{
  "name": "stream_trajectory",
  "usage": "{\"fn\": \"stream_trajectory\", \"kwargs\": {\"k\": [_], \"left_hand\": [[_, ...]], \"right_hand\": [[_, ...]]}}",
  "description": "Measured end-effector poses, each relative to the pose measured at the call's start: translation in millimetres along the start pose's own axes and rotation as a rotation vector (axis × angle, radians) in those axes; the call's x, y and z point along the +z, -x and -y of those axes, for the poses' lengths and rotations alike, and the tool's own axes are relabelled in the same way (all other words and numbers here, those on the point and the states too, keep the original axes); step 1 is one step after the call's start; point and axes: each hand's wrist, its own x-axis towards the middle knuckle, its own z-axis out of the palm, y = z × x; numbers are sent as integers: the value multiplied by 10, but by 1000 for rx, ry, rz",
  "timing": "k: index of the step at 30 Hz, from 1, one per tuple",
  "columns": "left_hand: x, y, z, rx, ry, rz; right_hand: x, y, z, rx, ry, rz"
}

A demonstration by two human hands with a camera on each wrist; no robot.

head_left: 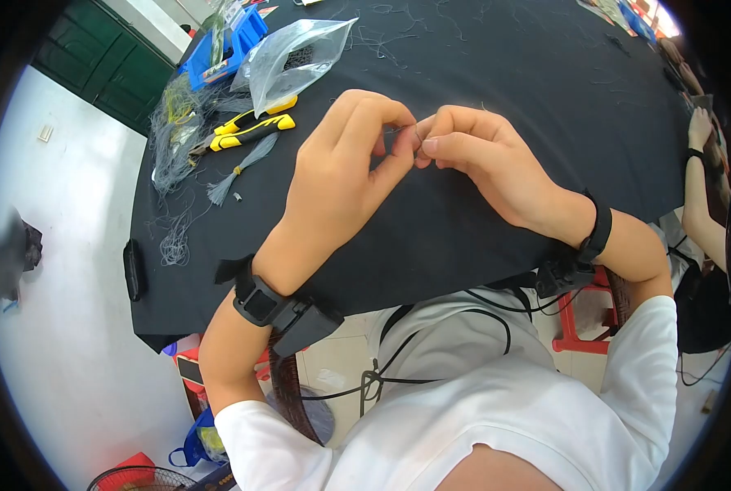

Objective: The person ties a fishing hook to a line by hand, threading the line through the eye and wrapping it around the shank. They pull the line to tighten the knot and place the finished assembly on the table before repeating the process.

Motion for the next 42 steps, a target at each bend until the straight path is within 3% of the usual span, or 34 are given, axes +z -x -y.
{"fn": "stream_trajectory", "kwargs": {"k": [9,22,25,32,42], "left_hand": [[-57,-21,124,-90,-208,-76],[-801,-17,936,-111,-704,-378],[-883,41,1075,-32,-776,-383],[-867,32,1004,-187,-683,-361],[-870,38,1032,-177,-679,-383]], "right_hand": [[-6,-13,38,81,36,-37],[-169,40,100,60,18,-19],[-157,68,121,25,29,5],[-174,41,112,25,45,5],[-169,35,123,15,56,3]]}}
